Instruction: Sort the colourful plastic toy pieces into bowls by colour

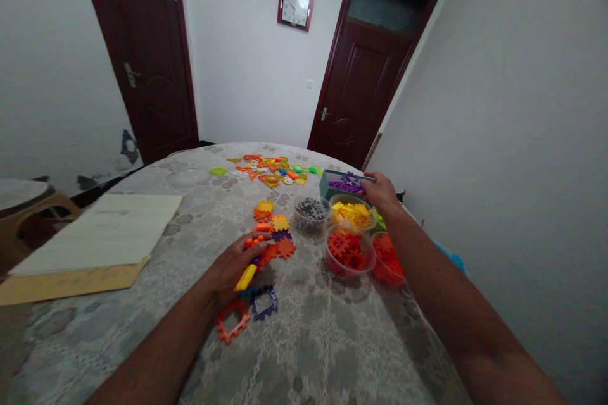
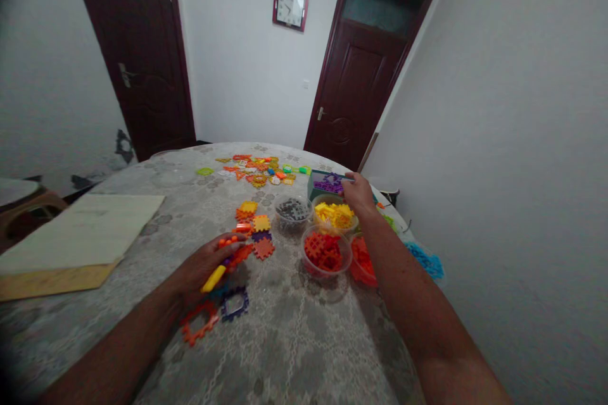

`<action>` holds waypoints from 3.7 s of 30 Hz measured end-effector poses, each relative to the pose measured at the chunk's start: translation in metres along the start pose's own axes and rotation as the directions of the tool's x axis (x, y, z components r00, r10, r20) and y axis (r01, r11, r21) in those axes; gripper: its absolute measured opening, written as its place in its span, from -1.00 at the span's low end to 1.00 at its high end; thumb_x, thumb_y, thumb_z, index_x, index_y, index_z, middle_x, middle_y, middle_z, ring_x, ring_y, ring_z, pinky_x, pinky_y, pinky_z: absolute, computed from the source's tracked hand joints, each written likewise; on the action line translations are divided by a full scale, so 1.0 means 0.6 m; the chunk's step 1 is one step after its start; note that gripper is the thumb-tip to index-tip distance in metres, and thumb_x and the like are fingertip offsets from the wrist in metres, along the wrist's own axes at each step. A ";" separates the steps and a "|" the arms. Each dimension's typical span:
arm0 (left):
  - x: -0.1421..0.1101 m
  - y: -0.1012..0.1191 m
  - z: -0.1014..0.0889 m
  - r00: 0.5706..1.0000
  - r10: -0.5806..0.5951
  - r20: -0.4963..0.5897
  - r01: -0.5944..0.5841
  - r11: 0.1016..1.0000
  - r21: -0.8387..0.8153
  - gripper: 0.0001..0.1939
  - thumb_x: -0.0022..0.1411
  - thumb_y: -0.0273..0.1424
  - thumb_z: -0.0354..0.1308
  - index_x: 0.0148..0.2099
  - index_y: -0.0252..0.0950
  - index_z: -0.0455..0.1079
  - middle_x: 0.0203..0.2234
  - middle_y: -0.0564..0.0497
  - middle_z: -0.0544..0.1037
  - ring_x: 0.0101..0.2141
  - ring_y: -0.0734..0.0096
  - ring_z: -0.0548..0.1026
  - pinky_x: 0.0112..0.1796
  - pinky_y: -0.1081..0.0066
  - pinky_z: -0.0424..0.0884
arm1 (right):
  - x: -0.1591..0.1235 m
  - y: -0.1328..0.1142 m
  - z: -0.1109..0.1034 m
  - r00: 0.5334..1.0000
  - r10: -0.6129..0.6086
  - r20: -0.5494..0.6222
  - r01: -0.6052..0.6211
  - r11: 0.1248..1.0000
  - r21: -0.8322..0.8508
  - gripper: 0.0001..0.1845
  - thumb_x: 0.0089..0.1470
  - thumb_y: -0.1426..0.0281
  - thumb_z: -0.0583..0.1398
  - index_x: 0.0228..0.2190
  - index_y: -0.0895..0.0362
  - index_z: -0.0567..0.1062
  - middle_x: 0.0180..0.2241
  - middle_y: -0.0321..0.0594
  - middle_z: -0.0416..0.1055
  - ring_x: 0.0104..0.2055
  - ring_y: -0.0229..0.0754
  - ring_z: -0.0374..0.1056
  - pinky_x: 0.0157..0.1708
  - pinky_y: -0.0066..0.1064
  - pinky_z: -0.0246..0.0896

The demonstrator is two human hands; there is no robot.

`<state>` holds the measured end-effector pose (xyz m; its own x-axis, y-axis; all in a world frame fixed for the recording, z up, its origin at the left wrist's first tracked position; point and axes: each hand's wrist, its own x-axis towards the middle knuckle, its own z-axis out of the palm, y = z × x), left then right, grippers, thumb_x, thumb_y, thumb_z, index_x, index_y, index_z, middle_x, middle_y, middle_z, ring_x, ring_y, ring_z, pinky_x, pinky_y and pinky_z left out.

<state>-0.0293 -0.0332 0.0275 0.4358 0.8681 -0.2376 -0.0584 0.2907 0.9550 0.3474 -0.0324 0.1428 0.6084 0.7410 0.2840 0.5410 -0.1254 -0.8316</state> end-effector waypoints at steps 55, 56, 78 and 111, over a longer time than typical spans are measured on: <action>0.004 -0.014 -0.003 0.985 0.137 0.103 -0.137 0.991 -0.001 -0.65 -0.01 -0.35 0.44 -0.16 -0.26 0.48 -0.52 0.11 0.53 -0.57 0.48 0.45 -0.52 0.50 0.32 | -0.319 -0.037 0.103 0.803 -0.547 0.236 0.584 0.801 -0.131 -0.63 0.46 0.13 0.06 -0.15 0.04 0.59 -0.22 -0.09 0.60 -0.20 -0.01 0.49 -0.14 -0.26 0.31; 0.004 -0.014 -0.003 0.986 0.136 0.092 -0.137 0.990 0.010 -0.67 -0.01 -0.35 0.42 -0.16 -0.26 0.49 -0.51 0.10 0.53 -0.57 0.49 0.44 -0.52 0.50 0.32 | -0.311 -0.044 0.090 0.837 -0.520 0.170 0.542 0.832 -0.122 -0.62 0.44 0.11 0.08 -0.17 0.04 0.60 -0.24 -0.10 0.60 -0.21 -0.02 0.49 -0.16 -0.27 0.31; 0.017 -0.010 -0.002 0.999 0.039 0.035 -0.041 0.996 0.075 -0.41 0.03 -0.22 0.47 0.10 -0.27 0.47 -0.50 0.10 0.54 -0.57 0.46 0.47 -0.57 0.54 0.34 | -0.204 0.122 -0.183 0.983 -0.055 -0.174 0.005 0.961 -0.275 -0.54 0.11 0.09 0.22 -0.17 0.17 0.69 -0.34 -0.12 0.62 -0.34 -0.09 0.46 -0.25 -0.28 0.34; 0.009 -0.002 0.004 1.000 0.004 0.011 -0.007 0.979 0.204 -0.46 0.12 -0.17 0.42 0.12 -0.19 0.46 -0.57 0.14 0.53 -0.57 0.44 0.40 -0.52 0.51 0.25 | -0.205 0.192 -0.264 0.940 -0.295 0.171 0.339 0.860 -0.381 -0.72 0.19 0.39 0.07 -0.19 0.07 0.57 -0.18 -0.16 0.56 -0.10 -0.06 0.45 0.01 -0.23 0.31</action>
<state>-0.0245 -0.0298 0.0256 0.4455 0.8648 -0.2315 0.1236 0.1967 0.9726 0.4269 -0.2423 0.0876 0.3130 0.8467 0.4302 0.8929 -0.1079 -0.4372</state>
